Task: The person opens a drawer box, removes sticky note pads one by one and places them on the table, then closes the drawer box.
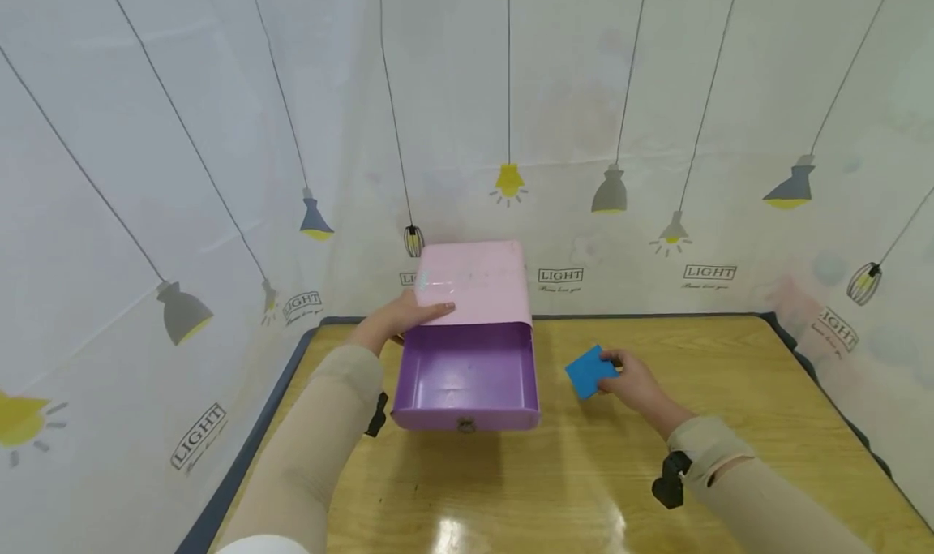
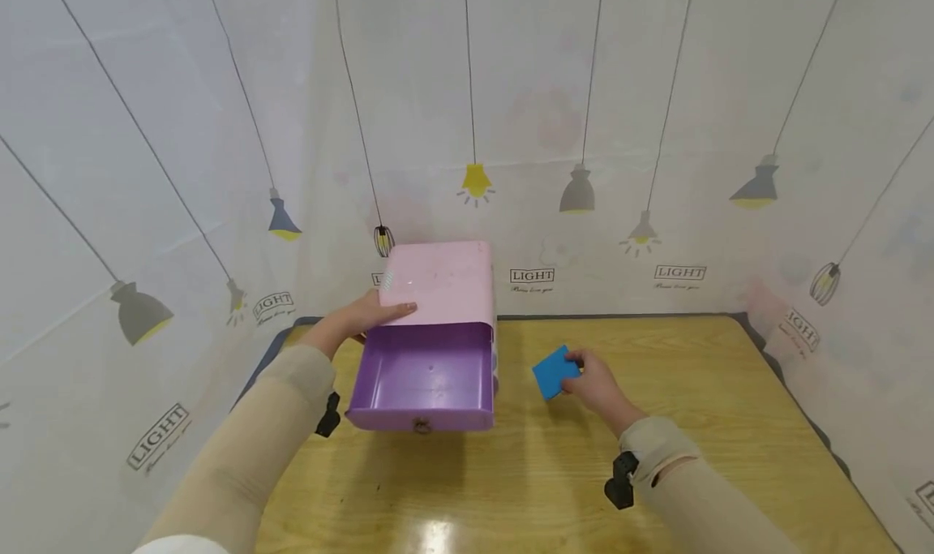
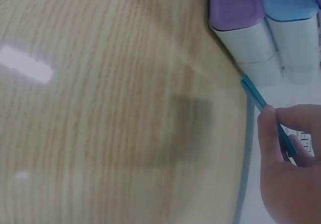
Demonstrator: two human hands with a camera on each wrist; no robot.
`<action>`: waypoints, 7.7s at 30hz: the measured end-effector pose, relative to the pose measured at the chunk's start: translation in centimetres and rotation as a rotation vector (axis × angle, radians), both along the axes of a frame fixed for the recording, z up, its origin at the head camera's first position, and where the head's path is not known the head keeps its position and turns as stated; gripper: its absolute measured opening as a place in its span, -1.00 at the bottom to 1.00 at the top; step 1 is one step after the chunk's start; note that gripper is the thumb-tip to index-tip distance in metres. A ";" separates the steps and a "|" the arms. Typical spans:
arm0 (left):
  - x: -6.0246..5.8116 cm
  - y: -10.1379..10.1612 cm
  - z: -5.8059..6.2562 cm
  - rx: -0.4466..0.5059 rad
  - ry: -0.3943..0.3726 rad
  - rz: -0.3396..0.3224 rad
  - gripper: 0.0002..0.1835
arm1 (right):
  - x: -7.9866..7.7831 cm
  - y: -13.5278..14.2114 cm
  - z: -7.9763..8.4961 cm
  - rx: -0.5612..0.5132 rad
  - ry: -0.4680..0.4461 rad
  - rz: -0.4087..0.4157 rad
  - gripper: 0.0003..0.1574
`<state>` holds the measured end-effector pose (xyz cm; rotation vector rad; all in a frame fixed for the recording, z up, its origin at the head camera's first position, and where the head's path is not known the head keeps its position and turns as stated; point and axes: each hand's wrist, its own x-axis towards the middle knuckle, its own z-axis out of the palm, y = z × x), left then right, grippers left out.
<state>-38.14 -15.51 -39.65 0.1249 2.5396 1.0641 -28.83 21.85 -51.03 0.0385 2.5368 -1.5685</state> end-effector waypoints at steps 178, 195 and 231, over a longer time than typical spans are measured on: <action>-0.2 -0.3 -0.2 -0.041 -0.006 0.017 0.16 | -0.8 -9.3 6.0 0.010 0.167 0.119 -0.60; 0.1 -0.6 0.7 -0.110 -0.063 0.003 0.17 | -1.8 -9.5 6.1 -0.013 0.151 0.112 -0.62; 2.3 1.5 1.3 -0.565 0.293 -0.138 0.29 | 0.2 -11.9 3.4 0.034 0.287 -0.078 -0.72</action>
